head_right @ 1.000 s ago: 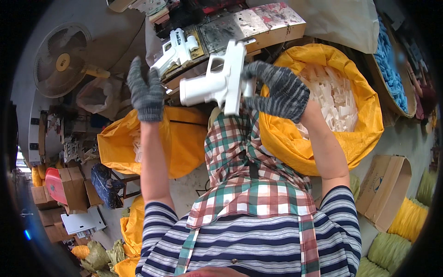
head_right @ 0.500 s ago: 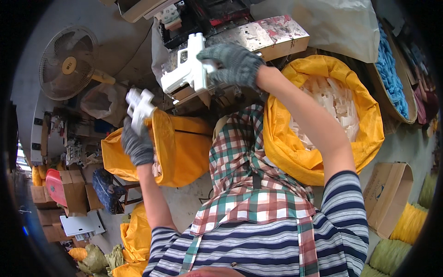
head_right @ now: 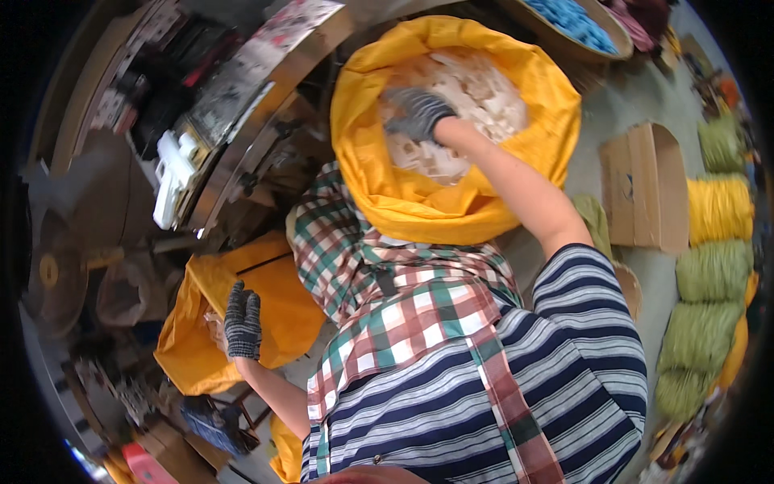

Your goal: Inspecting white plastic components and sorting them between containers at a workstation.

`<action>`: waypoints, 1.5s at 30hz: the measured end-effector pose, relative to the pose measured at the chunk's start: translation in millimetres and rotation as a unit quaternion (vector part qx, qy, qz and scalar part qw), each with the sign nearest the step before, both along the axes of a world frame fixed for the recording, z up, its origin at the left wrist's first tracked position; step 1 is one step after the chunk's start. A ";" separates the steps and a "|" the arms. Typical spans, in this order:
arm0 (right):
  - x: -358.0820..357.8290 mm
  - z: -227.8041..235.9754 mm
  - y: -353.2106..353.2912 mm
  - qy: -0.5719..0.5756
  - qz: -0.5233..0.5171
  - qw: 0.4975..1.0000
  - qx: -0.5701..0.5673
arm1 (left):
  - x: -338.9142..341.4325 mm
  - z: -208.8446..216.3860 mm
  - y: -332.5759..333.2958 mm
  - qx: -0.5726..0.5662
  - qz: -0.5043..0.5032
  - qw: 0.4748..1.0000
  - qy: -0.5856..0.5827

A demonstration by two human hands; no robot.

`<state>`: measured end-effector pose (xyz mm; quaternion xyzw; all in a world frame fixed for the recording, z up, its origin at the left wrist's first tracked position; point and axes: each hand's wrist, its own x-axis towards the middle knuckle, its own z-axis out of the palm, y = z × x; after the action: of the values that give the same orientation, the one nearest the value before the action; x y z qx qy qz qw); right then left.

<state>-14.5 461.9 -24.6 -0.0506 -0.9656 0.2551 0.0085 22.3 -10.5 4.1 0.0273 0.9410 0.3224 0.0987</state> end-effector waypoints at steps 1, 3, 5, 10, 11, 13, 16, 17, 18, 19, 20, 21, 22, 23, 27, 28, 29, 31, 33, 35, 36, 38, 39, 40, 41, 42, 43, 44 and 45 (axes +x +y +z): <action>15.4 -37.4 44.1 -0.023 -0.145 0.984 0.101 | -4.2 -0.7 8.1 -0.003 -0.030 1.000 -0.006; 50.9 -54.5 101.2 -0.128 -0.277 0.941 0.149 | -8.8 -4.0 18.6 -0.001 -0.042 0.999 -0.017; 86.2 -62.4 139.9 -0.195 -0.363 0.899 0.150 | -11.0 -5.4 27.3 -0.001 -0.048 0.999 -0.024; 78.3 -59.5 113.8 -0.257 -0.466 0.837 0.127 | -7.1 -5.9 43.6 -0.031 -0.077 0.996 -0.046; 69.4 -66.8 103.3 -0.202 -0.439 0.853 0.197 | -4.5 -5.4 43.5 -0.032 -0.076 0.996 -0.043; 59.0 -71.9 95.3 -0.257 -0.349 0.877 0.206 | -3.0 -8.5 44.7 -0.044 -0.101 0.993 -0.042; 55.9 -75.0 67.0 -0.196 -0.196 0.925 0.260 | -2.7 -15.9 43.9 -0.015 -0.093 0.994 -0.053; 54.8 -73.6 58.2 -0.167 -0.154 0.942 0.246 | -3.1 -14.1 45.1 -0.015 -0.092 0.994 -0.052; 49.0 -49.9 38.5 -0.155 -0.129 0.952 0.231 | -3.6 -11.6 47.6 -0.031 -0.098 0.993 -0.054; 51.4 -42.2 31.6 -0.062 -0.083 0.976 0.193 | -3.4 -7.5 51.2 -0.046 -0.106 0.992 -0.056; 53.1 -32.7 22.7 0.030 -0.034 0.987 0.152 | -2.6 -6.1 55.0 -0.046 -0.102 0.992 -0.056; 53.4 -21.5 12.4 0.031 -0.030 0.987 0.152 | -2.1 -4.9 60.1 -0.027 -0.134 0.991 -0.010; 50.0 1.2 -5.4 0.098 -0.020 0.988 0.121 | -1.9 -2.5 64.8 -0.008 -0.164 0.986 0.035; 46.6 18.2 -22.2 0.166 -0.010 0.982 0.087 | -1.9 1.4 75.3 -0.011 -0.159 0.986 0.037; 56.4 87.7 -89.4 0.268 0.254 0.928 0.047 | -2.4 41.5 128.3 0.028 -0.230 0.934 0.273; 59.0 84.2 -105.4 0.305 0.307 0.901 0.037 | -5.1 47.8 138.1 0.044 -0.256 0.917 0.303; 64.5 99.4 -117.5 0.295 0.384 0.874 0.031 | -9.9 47.6 141.3 0.072 -0.293 0.910 0.283; 65.6 13.2 -146.7 0.306 0.380 0.872 0.034 | -11.4 40.4 131.8 0.048 -0.279 0.921 0.268; 59.4 35.2 -154.8 0.319 0.344 0.877 0.108 | -17.7 14.9 122.0 0.021 -0.264 0.935 0.237; 53.4 72.1 -161.9 0.332 0.310 0.874 0.175 | -22.2 3.1 110.7 -0.009 -0.241 0.949 0.203; 50.8 105.1 -149.3 0.304 0.302 0.903 -0.038 | -18.1 31.3 129.5 0.131 -0.123 0.959 0.221; 45.7 107.6 -145.7 0.260 0.284 0.922 -0.036 | -25.0 33.1 120.6 0.058 -0.146 0.904 0.397; 45.1 110.9 -147.1 0.188 0.269 0.940 -0.088 | -25.0 37.3 117.4 -0.019 -0.168 0.888 0.428; 43.2 103.1 -150.2 0.207 0.240 0.945 -0.079 | -22.5 42.0 119.5 -0.040 -0.175 0.880 0.440; 38.8 101.6 -150.8 0.258 0.245 0.933 -0.051 | -23.4 41.3 119.7 -0.068 -0.177 0.859 0.475; 33.4 100.0 -148.2 0.308 0.249 0.918 -0.024 | -28.2 41.3 118.3 -0.098 -0.180 0.837 0.507; 28.8 94.6 -139.6 0.244 0.250 0.936 -0.039 | -36.8 46.2 115.7 -0.103 -0.179 0.839 0.503; 25.2 101.0 -132.2 0.278 0.244 0.927 -0.061 | -52.1 52.1 111.8 -0.094 -0.169 0.817 0.544; 17.8 91.4 -120.3 0.324 0.258 0.879 -0.237 | -71.0 56.7 109.2 -0.113 -0.129 0.801 0.573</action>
<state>3.2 341.6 66.8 0.2849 -0.7986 0.4713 0.2429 -48.6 98.8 60.8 0.3166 0.8436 0.1236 -0.4157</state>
